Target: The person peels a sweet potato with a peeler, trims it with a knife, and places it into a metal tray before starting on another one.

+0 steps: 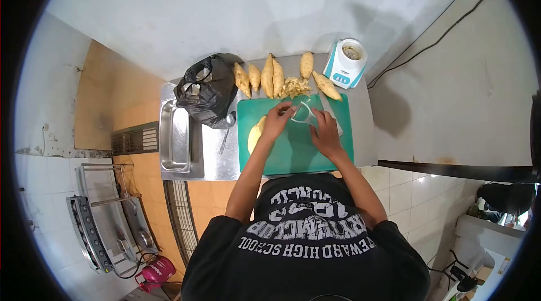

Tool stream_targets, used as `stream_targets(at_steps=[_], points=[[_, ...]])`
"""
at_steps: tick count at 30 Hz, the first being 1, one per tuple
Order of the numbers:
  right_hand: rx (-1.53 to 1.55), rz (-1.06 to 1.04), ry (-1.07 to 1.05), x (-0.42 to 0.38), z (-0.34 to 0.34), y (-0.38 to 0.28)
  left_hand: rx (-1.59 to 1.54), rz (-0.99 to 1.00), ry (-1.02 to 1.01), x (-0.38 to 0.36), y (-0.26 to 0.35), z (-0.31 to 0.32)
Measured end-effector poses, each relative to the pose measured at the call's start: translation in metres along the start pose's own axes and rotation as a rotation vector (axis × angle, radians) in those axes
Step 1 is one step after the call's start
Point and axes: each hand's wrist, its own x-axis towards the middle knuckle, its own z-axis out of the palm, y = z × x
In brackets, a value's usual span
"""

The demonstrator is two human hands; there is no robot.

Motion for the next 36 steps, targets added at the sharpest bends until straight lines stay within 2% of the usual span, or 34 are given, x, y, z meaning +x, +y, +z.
stream_targets(at_steps=[2,5,9,12,14,18,21,23,24,26,27,29,33,35,36], points=[[0.076,-0.004,-0.016,-0.002,-0.008,-0.007,-0.186,-0.223,-0.205,-0.005,0.023,-0.007],[0.1,-0.012,-0.018,-0.005,-0.01,-0.011,-0.189,-0.115,-0.225,-0.006,0.01,-0.01],[0.13,-0.004,-0.037,-0.006,-0.013,-0.015,-0.166,-0.113,-0.215,-0.011,0.015,-0.014],[0.13,-0.006,-0.035,-0.009,-0.011,-0.015,-0.108,-0.069,-0.16,-0.013,0.014,-0.014],[0.122,0.002,-0.029,-0.011,-0.008,-0.015,0.138,-0.01,-0.072,-0.014,0.018,-0.017],[0.111,-0.003,-0.004,-0.015,-0.009,-0.016,0.106,-0.022,-0.014,-0.011,0.012,-0.021],[0.095,0.018,0.001,-0.016,-0.009,-0.012,0.153,0.094,0.027,-0.004,0.007,-0.019],[0.124,0.101,-0.032,-0.017,-0.009,-0.011,0.352,0.264,-0.008,0.001,0.016,-0.017],[0.125,0.101,-0.038,-0.018,-0.009,-0.01,0.351,0.258,-0.005,0.007,0.012,-0.016],[0.104,0.112,0.006,-0.018,-0.012,-0.008,0.664,0.49,0.064,0.023,0.003,-0.012],[0.103,0.108,0.003,-0.021,-0.01,-0.004,0.662,0.489,0.069,0.023,0.008,-0.013],[0.1,0.105,-0.055,-0.025,-0.004,0.005,0.656,0.09,-0.001,0.029,0.021,-0.016],[0.066,0.021,-0.126,-0.047,0.005,0.007,0.676,0.13,0.128,0.013,0.021,-0.021],[0.107,-0.08,-0.319,-0.058,0.008,0.005,0.458,-0.078,0.102,-0.016,0.032,-0.029],[0.112,-0.086,-0.314,-0.058,0.007,0.006,0.433,-0.063,0.134,-0.032,0.031,-0.033]])
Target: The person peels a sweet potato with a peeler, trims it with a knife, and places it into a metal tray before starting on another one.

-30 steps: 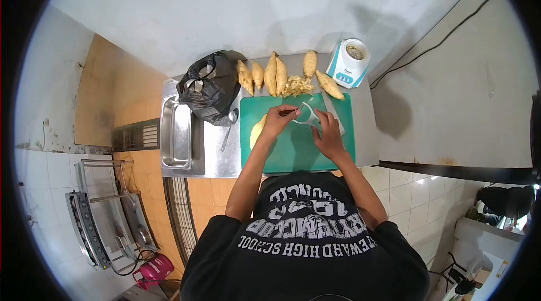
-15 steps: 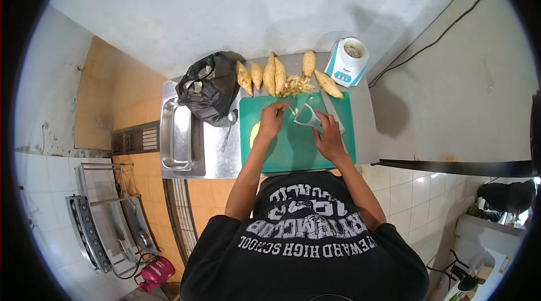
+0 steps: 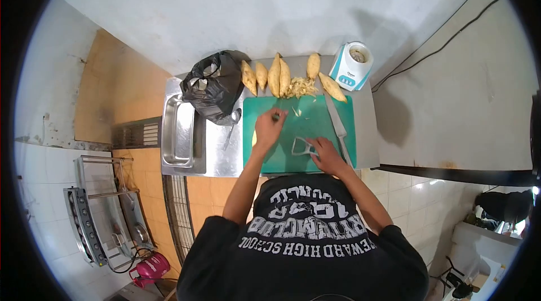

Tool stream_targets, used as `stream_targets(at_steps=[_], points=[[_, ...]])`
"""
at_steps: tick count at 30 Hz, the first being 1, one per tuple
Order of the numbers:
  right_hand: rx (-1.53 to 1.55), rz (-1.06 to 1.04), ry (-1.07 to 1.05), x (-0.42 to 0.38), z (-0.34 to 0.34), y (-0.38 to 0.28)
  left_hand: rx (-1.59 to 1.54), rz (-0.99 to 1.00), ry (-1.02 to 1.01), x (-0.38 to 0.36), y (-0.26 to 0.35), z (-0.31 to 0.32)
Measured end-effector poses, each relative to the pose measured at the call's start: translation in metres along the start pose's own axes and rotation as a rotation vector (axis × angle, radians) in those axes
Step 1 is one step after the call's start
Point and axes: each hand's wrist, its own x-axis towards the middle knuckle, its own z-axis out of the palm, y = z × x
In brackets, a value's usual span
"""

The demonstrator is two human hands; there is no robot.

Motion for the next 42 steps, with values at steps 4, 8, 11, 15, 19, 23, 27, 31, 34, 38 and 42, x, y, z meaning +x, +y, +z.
stream_targets(at_steps=[4,8,11,15,19,23,27,31,34,38,42], points=[[-0.177,-0.1,-0.186,-0.002,-0.007,0.007,-0.014,0.134,0.152,-0.062,-0.044,-0.007],[-0.116,-0.347,-0.2,0.038,-0.007,0.007,0.289,0.301,0.305,-0.091,-0.063,-0.013],[-0.263,-0.624,-0.435,0.087,0.005,0.04,0.332,0.189,0.314,-0.095,-0.075,-0.011],[-0.448,-0.6,-0.477,0.151,-0.021,0.06,0.261,0.09,0.233,-0.097,-0.087,-0.012],[-0.37,-0.744,-0.465,0.15,-0.03,0.06,0.247,0.035,0.232,-0.101,-0.093,-0.008],[-0.408,-0.784,-0.531,0.159,-0.03,0.081,0.211,0.061,0.233,-0.097,-0.09,-0.008],[-0.324,-0.495,-0.249,0.16,-0.02,0.07,0.187,0.09,0.23,-0.092,-0.087,-0.009],[-0.354,-0.783,-0.559,0.148,-0.026,0.072,0.231,0.076,0.21,-0.084,-0.081,-0.009],[-0.32,-0.622,-0.468,0.158,-0.022,0.084,0.253,0.106,0.214,-0.078,-0.078,-0.005],[-0.209,-0.485,-0.37,0.143,-0.011,0.065,0.274,0.068,0.163,-0.062,-0.069,-0.005],[-0.346,-0.495,-0.411,0.129,-0.01,0.059,0.3,0.087,0.11,-0.054,-0.076,-0.005]])
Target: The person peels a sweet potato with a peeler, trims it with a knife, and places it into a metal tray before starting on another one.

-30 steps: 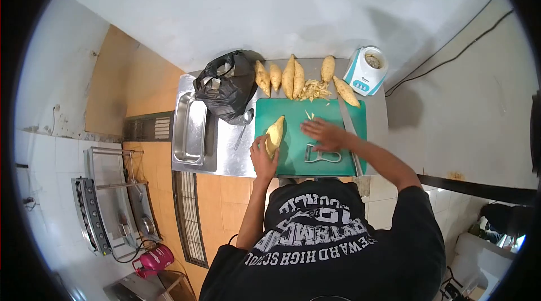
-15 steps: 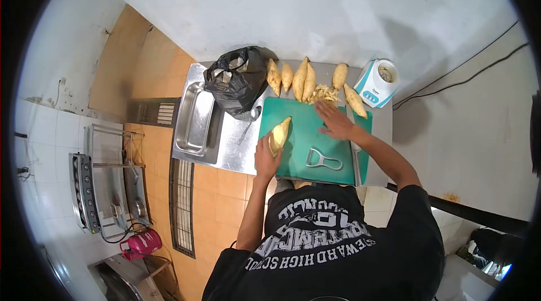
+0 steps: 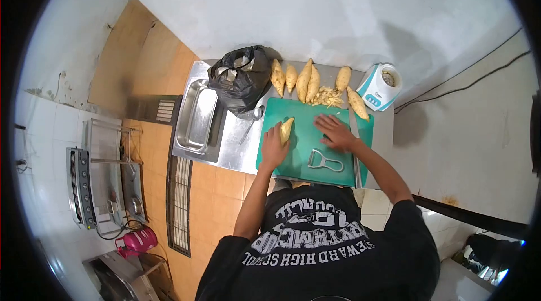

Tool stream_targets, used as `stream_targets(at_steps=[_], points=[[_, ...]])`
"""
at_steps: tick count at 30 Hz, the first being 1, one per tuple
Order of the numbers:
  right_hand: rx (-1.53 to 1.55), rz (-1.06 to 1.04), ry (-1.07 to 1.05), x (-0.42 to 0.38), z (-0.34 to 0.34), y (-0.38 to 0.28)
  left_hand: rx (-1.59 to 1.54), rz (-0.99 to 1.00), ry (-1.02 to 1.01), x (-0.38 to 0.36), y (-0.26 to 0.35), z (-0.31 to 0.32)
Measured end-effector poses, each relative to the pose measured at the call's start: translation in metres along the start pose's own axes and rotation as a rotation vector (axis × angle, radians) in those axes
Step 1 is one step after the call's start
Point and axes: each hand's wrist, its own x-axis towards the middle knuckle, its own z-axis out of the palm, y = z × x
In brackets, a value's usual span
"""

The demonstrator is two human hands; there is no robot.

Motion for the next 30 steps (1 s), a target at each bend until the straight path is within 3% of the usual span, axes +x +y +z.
stream_targets(at_steps=[1,3,4,5,6,7,8,10,12,14,15,16,18,20,21,22,23,24,26,27,29,30], points=[[-0.004,-0.011,-0.007,0.003,-0.004,-0.005,-0.004,-0.01,0.009,0.001,-0.011,0.007],[0.241,0.177,0.154,0.013,-0.011,-0.025,-0.414,-0.101,0.049,0.005,-0.029,0.017],[0.363,0.277,0.24,0.02,-0.014,-0.037,-0.417,-0.098,0.054,0.007,-0.028,0.015],[0.358,0.278,0.243,0.027,-0.012,-0.056,-0.675,-0.221,0.026,0.008,-0.026,0.013],[0.549,0.2,0.321,0.035,-0.007,-0.079,-0.932,-0.343,-0.01,0.01,-0.023,0.011],[0.739,0.121,0.397,0.042,-0.003,-0.101,-0.987,-0.391,-0.047,0.012,-0.003,-0.001],[0.737,0.129,0.399,0.05,-0.003,-0.122,-0.989,-0.389,-0.055,0.013,0.008,-0.002],[0.621,0.106,0.584,0.065,-0.004,-0.152,-1.322,-0.448,-0.045,0.014,0.02,0.003],[0.622,0.212,0.671,0.084,-0.003,-0.155,-1.338,-0.372,-0.045,0.018,0.022,0.003],[0.621,0.315,0.758,0.096,-0.006,-0.146,-1.244,-0.44,-0.21,0.017,0.022,-0.01],[0.955,0.404,0.736,0.099,-0.012,-0.141,-1.244,-0.494,-0.415,0.016,0.024,-0.031],[1.289,0.488,0.707,0.104,-0.015,-0.136,-1.239,-0.489,-0.422,0.015,0.029,-0.036],[1.307,0.52,0.821,0.109,-0.019,-0.127,-0.997,-0.324,-0.299,0.013,0.042,-0.035],[1.648,0.606,0.74,0.107,-0.024,-0.112,-1.047,-0.244,-0.285,0.013,0.03,-0.011],[1.648,0.612,0.752,0.107,-0.026,-0.107,-0.916,0.066,-0.158,0.016,0.018,0.009],[1.863,0.648,0.808,0.106,-0.028,-0.101,-0.772,0.373,-0.03,0.019,0.038,-0.012],[2.081,0.675,0.864,0.105,-0.03,-0.096,-1.125,-0.062,-0.382,0.009,0.055,-0.04],[2.3,0.69,0.919,0.106,-0.031,-0.093,-1.12,-0.052,-0.395,0.013,0.046,-0.037],[2.246,0.746,1.013,0.106,-0.044,-0.111,-0.785,0.037,-0.329,0.022,0.026,-0.021],[2.021,0.738,1.001,0.104,-0.047,-0.122,-0.785,0.049,-0.341,0.024,0.025,-0.023],[1.63,0.748,1.042,0.103,-0.039,-0.144,-0.436,0.121,-0.204,0.023,0.024,-0.028],[1.63,0.755,1.055,0.102,-0.035,-0.143,-0.435,0.128,-0.216,0.019,0.023,-0.026]])
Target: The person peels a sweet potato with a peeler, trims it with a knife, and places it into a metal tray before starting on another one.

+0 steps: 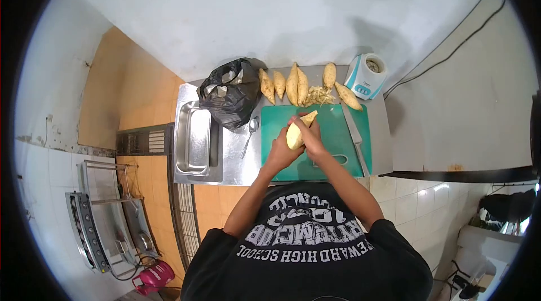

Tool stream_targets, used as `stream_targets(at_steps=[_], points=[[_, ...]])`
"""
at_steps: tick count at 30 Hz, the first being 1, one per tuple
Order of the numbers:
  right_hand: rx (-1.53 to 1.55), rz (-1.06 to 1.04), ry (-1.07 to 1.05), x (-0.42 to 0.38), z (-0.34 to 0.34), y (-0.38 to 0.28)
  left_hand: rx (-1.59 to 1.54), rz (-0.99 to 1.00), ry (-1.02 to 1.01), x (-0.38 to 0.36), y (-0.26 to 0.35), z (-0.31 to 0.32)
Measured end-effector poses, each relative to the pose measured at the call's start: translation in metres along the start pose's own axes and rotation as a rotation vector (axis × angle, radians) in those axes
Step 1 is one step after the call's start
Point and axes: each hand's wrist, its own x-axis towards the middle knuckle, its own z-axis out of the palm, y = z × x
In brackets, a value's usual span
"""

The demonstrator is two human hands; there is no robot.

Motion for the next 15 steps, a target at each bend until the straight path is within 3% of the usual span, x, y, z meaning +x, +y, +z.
stream_targets(at_steps=[3,5,6,9,11,12,14,15], points=[[0.184,-0.035,0.091,0.009,0.001,0.005,-0.092,-0.018,0.039,-0.005,0.004,-0.001],[0.217,-0.054,0.153,0.007,-0.001,0.001,0.151,-0.182,-0.16,-0.004,0.015,-0.009],[0.241,-0.073,0.204,0.006,0.0,-0.004,0.15,-0.181,-0.16,-0.007,0.011,-0.005],[0.345,-0.061,0.164,0.015,-0.013,-0.007,0.178,-0.081,-0.184,-0.017,-0.001,0.002],[0.444,0.002,0.206,0.017,-0.017,-0.013,0.13,-0.13,-0.414,-0.016,0.005,-0.009],[0.438,0.003,0.197,0.019,-0.021,-0.013,0.126,-0.132,-0.403,-0.018,0.003,-0.009],[0.527,0.043,0.21,0.022,-0.032,-0.006,-0.116,0.056,-0.357,-0.027,-0.005,-0.008],[0.479,0.036,0.195,0.021,-0.034,-0.001,-0.18,-0.203,-0.509,-0.026,0.016,-0.023]])
